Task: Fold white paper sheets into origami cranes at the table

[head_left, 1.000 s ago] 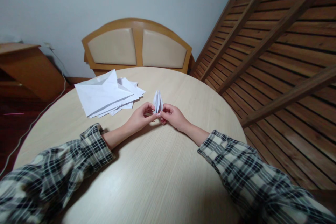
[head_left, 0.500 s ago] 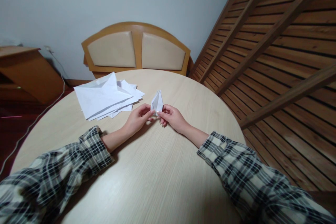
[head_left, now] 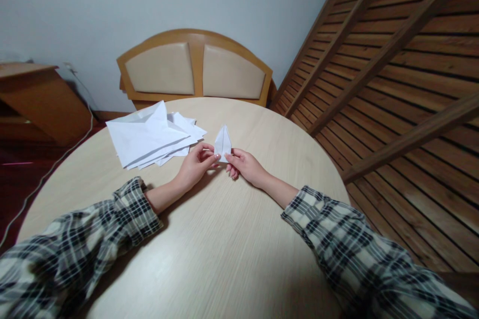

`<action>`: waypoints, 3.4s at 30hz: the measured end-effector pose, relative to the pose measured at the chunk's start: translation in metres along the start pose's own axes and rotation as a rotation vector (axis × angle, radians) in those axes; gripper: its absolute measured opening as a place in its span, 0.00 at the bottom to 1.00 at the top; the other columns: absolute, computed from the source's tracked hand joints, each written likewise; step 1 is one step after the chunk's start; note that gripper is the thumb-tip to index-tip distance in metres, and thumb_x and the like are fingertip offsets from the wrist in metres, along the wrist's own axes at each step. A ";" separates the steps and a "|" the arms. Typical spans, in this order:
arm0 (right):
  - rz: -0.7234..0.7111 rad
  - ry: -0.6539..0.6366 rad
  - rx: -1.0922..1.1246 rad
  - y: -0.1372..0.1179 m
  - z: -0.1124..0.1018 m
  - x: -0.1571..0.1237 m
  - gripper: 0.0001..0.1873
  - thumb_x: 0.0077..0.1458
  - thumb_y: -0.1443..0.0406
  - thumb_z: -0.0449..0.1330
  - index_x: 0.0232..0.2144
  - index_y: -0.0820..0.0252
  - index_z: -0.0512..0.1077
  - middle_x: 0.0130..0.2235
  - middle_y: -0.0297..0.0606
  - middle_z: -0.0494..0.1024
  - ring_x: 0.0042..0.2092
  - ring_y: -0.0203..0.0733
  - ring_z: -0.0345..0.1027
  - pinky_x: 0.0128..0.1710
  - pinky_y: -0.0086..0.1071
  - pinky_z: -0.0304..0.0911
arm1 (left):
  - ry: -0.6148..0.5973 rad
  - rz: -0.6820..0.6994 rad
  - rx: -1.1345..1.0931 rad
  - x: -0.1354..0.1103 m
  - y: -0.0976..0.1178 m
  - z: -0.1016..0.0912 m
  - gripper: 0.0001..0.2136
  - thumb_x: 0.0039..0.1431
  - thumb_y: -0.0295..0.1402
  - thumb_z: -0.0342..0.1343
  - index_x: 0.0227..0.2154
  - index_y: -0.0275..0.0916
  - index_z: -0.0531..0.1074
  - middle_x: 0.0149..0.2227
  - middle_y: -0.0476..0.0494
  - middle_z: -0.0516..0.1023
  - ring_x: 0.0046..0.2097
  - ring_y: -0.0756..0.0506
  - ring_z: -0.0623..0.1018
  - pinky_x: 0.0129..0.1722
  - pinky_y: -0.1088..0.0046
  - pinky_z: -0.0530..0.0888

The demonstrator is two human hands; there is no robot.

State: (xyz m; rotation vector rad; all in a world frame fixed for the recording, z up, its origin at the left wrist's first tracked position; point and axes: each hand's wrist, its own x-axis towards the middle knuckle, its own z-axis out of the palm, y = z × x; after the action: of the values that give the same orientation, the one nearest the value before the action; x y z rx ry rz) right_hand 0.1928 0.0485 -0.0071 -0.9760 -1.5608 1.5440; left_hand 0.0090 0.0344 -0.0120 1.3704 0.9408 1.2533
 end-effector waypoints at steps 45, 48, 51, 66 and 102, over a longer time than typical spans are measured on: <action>-0.180 -0.032 -0.132 0.005 0.002 -0.003 0.08 0.58 0.62 0.60 0.37 0.61 0.66 0.32 0.32 0.71 0.31 0.33 0.63 0.29 0.28 0.57 | -0.057 0.027 0.264 -0.001 0.002 0.000 0.14 0.59 0.44 0.56 0.26 0.39 0.66 0.20 0.53 0.69 0.24 0.50 0.69 0.27 0.74 0.64; -0.193 -0.032 -0.168 0.003 0.002 -0.004 0.08 0.58 0.62 0.60 0.37 0.61 0.67 0.32 0.32 0.71 0.32 0.34 0.64 0.31 0.29 0.58 | -0.066 0.040 0.300 -0.003 0.003 0.000 0.15 0.60 0.46 0.55 0.27 0.40 0.66 0.20 0.53 0.69 0.24 0.50 0.70 0.26 0.73 0.64; -0.207 -0.004 -0.234 0.002 0.003 -0.005 0.08 0.58 0.62 0.59 0.37 0.61 0.68 0.32 0.32 0.70 0.31 0.34 0.63 0.31 0.29 0.58 | -0.084 0.066 0.350 -0.004 0.005 0.001 0.14 0.62 0.44 0.54 0.27 0.40 0.64 0.20 0.53 0.69 0.23 0.50 0.69 0.26 0.74 0.62; -0.074 -0.021 0.007 -0.007 0.001 -0.007 0.09 0.57 0.61 0.59 0.37 0.59 0.67 0.23 0.24 0.66 0.17 0.27 0.50 0.13 0.24 0.43 | -0.223 -0.014 0.161 -0.006 0.005 0.005 0.13 0.62 0.43 0.57 0.37 0.37 0.66 0.27 0.46 0.78 0.27 0.49 0.76 0.29 0.72 0.68; -0.015 -0.039 -0.003 -0.002 -0.002 -0.006 0.20 0.53 0.50 0.66 0.31 0.62 0.71 0.24 0.31 0.72 0.20 0.28 0.59 0.16 0.23 0.55 | -0.356 -0.065 0.138 -0.011 0.015 0.003 0.11 0.60 0.39 0.59 0.34 0.34 0.75 0.28 0.44 0.78 0.23 0.52 0.74 0.23 0.76 0.72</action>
State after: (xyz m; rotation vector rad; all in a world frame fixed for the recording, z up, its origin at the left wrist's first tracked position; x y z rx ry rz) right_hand 0.1975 0.0438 -0.0045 -0.9389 -1.5939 1.5594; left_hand 0.0092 0.0200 0.0008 1.5940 0.8236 0.8697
